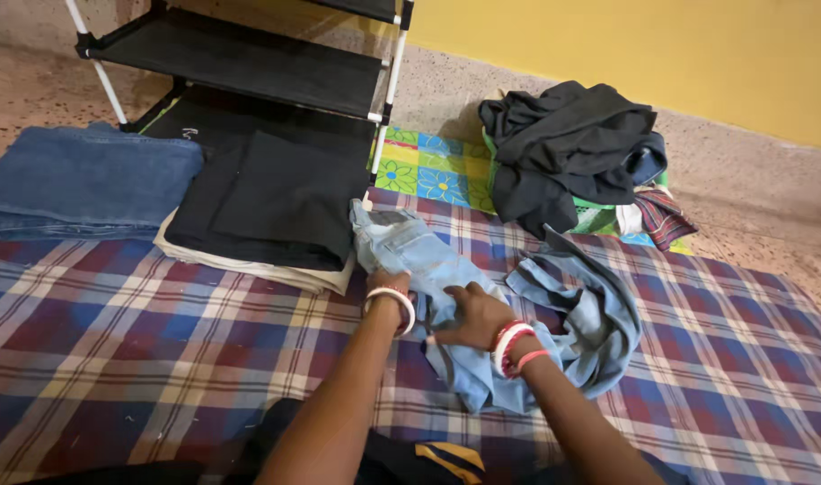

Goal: The person folds a black shirt and then a pair of light blue jeans on a plaid mattress. They smooth the fabric and fold the items into neat rectangles, placing the finished shirt on a stack of folded clothes.

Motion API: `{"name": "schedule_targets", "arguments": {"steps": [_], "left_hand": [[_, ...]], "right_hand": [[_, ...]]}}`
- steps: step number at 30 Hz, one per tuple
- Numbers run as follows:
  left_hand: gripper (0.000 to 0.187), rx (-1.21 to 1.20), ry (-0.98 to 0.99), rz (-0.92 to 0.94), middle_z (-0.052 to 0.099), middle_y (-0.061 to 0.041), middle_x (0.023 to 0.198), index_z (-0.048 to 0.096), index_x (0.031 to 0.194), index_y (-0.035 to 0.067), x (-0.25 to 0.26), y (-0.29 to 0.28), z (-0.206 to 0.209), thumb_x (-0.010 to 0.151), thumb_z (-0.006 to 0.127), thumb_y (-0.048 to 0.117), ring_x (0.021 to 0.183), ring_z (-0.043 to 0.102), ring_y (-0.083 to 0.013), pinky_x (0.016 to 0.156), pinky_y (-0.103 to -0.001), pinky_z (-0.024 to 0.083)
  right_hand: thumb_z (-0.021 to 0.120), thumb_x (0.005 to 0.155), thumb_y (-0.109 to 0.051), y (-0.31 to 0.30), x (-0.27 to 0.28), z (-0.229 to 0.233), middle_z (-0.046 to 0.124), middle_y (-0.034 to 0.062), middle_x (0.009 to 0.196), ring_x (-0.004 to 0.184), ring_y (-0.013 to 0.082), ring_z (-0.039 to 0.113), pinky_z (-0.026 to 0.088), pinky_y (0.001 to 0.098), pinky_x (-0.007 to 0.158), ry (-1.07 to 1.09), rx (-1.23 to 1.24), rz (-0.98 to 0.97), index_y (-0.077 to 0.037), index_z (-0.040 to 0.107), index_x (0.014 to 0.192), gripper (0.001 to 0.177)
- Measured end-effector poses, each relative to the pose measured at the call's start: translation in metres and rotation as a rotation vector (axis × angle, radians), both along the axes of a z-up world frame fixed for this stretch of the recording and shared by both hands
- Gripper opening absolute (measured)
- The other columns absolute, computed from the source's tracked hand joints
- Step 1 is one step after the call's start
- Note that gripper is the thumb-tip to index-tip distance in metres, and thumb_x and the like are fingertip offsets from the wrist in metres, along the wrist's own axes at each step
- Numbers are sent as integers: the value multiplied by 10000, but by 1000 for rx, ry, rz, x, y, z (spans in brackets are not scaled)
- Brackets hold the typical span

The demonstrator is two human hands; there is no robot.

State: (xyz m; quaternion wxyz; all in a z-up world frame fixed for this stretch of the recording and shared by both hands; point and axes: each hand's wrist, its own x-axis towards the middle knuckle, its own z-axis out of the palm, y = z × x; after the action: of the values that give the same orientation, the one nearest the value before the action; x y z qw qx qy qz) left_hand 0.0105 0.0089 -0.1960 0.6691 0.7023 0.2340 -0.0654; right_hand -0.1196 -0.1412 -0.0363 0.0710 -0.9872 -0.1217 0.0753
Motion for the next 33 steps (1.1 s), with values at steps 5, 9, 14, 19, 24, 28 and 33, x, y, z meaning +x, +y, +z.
{"name": "schedule_targets", "arguments": {"steps": [5, 9, 14, 19, 24, 28, 33], "left_hand": [[373, -374, -9, 18, 676, -215, 877, 648, 1143, -46, 25, -23, 6, 855, 626, 189, 608, 609, -288, 525, -430, 467], [395, -294, 69, 106, 653, -157, 895, 624, 1130, 5, -8, -20, 71, 816, 747, 210, 693, 629, -262, 594, -369, 494], [408, -1015, -70, 331, 681, -104, 921, 652, 1120, -3, -25, -10, 120, 768, 763, 170, 777, 684, -243, 613, -363, 611], [422, -939, -50, 263, 692, -117, 1029, 674, 1140, 21, -35, -11, 153, 806, 783, 254, 769, 678, -239, 581, -366, 564], [367, -975, -185, 411, 693, -126, 1068, 631, 1137, 24, -41, -4, 182, 835, 774, 176, 821, 705, -272, 628, -388, 611], [391, -842, -172, 429, 712, -168, 1021, 639, 1116, -44, -46, 17, 202, 861, 780, 217, 789, 716, -301, 590, -406, 591], [359, -904, -168, 530, 685, -179, 999, 606, 1117, -11, -32, 36, 194, 862, 775, 175, 737, 703, -314, 568, -417, 616]], "right_hand": [[797, 725, -528, 15, -20, 2, 550, 218, 1384, 1162, 421, 643, 532, 529, 935, 47, -90, -262, -202, 304, 1577, 1037], [760, 762, -347, -14, -5, -20, 679, 200, 1215, 1084, 395, 686, 549, 501, 916, -262, 52, -275, -179, 516, 1425, 726], [713, 728, -123, -51, 20, -3, 719, 109, 1169, 1045, 388, 682, 548, 492, 873, -594, 148, -198, -199, 665, 1217, 497], [708, 757, -76, -57, 14, 27, 717, 98, 1184, 1066, 398, 665, 542, 487, 846, -714, 313, -71, -191, 677, 1166, 427], [813, 659, -203, -60, -3, 35, 654, 173, 1166, 1013, 421, 645, 528, 504, 813, -578, 338, -179, -138, 604, 1262, 642], [860, 704, -300, -64, -10, 38, 727, 182, 1062, 1025, 395, 692, 531, 479, 915, -324, 184, -250, -170, 617, 1330, 684], [806, 726, -261, -82, -3, 33, 763, 135, 1023, 987, 357, 726, 553, 456, 887, -361, 240, -252, -170, 762, 1117, 404]]}}
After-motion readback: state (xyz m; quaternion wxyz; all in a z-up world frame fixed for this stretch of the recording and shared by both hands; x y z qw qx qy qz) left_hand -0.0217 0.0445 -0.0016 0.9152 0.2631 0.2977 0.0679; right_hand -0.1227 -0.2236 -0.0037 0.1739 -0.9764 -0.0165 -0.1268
